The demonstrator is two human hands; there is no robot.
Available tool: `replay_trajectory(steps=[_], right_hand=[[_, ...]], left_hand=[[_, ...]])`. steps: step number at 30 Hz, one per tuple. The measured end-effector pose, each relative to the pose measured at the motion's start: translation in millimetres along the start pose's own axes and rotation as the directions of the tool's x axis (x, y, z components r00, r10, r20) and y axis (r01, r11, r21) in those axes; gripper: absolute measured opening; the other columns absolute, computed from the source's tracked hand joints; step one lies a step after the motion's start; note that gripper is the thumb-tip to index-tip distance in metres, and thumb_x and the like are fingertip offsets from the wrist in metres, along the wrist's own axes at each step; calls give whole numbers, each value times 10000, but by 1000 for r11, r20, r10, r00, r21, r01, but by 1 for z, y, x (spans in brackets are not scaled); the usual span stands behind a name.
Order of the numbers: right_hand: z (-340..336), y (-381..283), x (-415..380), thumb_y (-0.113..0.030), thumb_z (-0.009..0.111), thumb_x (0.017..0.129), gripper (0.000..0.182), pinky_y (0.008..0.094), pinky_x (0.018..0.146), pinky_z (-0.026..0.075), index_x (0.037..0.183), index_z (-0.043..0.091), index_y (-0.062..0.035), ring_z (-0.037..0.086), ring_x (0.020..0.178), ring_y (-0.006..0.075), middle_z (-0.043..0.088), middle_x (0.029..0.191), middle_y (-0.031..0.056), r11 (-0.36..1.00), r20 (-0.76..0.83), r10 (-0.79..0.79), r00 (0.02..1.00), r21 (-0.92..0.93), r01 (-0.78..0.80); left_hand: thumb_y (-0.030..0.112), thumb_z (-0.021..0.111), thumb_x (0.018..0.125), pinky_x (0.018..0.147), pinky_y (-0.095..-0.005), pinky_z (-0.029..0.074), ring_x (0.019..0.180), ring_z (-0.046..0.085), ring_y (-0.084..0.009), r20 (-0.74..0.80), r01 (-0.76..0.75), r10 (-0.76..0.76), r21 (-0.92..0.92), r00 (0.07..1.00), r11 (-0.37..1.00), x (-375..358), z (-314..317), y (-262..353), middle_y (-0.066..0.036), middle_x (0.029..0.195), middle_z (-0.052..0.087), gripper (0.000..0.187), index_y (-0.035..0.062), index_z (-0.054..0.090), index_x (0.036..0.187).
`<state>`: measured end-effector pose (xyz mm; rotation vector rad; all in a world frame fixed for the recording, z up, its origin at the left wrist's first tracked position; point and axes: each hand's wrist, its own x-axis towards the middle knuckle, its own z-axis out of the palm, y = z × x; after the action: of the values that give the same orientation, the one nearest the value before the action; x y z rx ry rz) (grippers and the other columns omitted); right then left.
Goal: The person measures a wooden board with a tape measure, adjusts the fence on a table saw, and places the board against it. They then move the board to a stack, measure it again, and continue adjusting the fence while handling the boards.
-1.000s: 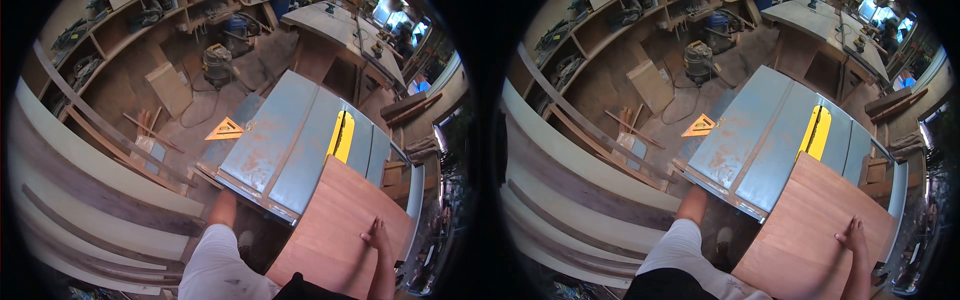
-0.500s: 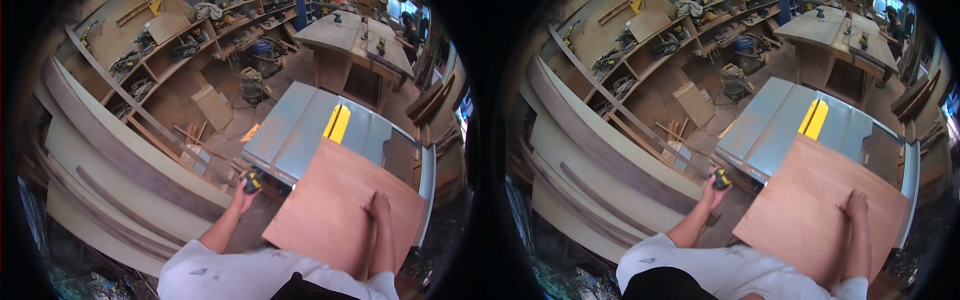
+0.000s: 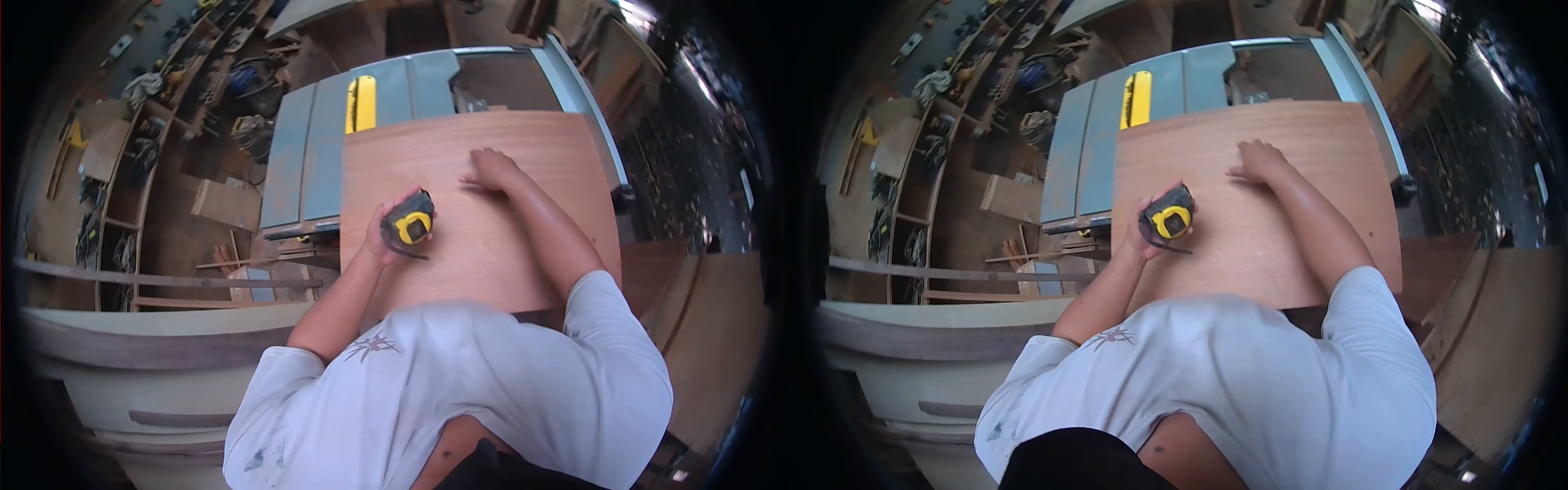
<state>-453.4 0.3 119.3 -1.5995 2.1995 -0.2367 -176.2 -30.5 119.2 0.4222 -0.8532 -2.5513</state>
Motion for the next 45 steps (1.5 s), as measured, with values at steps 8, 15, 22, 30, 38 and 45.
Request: replay_trajectory(steps=[8,15,22,30,38,45], right_hand=[[-6,-51,-75,-109,719,802,463,303,881,480,1232,566,-32,584,1052,160,613,1168,93,360,-147,-577,803,837,413],[59,-43,-101,-149,734,812,246,221,637,504,944,566,-30,622,740,112,636,840,46,220,-74,-305,949,965,146],[79,-63,-141,-460,677,831,447,283,414,390,705,549,-51,488,447,118,541,554,59,615,-95,-184,978,765,190],[-29,81,-145,-456,580,886,336,202,346,363,859,530,-125,460,421,73,465,569,-12,223,219,437,873,913,-340],[-78,180,-150,-643,417,892,608,166,497,439,1095,473,-73,499,652,76,525,813,6,-330,-190,197,962,911,248],[68,-14,-155,-267,621,894,720,325,801,494,1462,212,-97,502,1067,197,416,1309,147,0,109,-16,994,994,-109]], left_hand=[[509,522,798,751,-468,558,1087,567,-317,96,112,-123,108,988,988,14,1,7,-162,1222,537,737,111,359,1396],[440,522,879,802,-381,534,981,613,-205,-155,330,-303,202,940,922,-26,-14,-11,-108,1076,627,511,52,526,1211],[371,701,806,872,-288,448,954,554,-147,-98,191,-423,964,901,182,-20,46,-7,-72,996,601,457,12,571,1059],[317,653,841,779,-293,460,865,564,-118,-205,361,-659,926,723,108,-32,-16,24,-37,915,631,367,58,621,1100],[262,627,893,648,-288,459,698,548,-82,-135,313,-669,938,731,152,-48,-38,23,20,737,618,236,33,688,898],[200,606,849,656,-344,473,683,570,-137,-76,113,-110,916,991,384,30,1,-39,-56,675,618,204,3,659,848]])
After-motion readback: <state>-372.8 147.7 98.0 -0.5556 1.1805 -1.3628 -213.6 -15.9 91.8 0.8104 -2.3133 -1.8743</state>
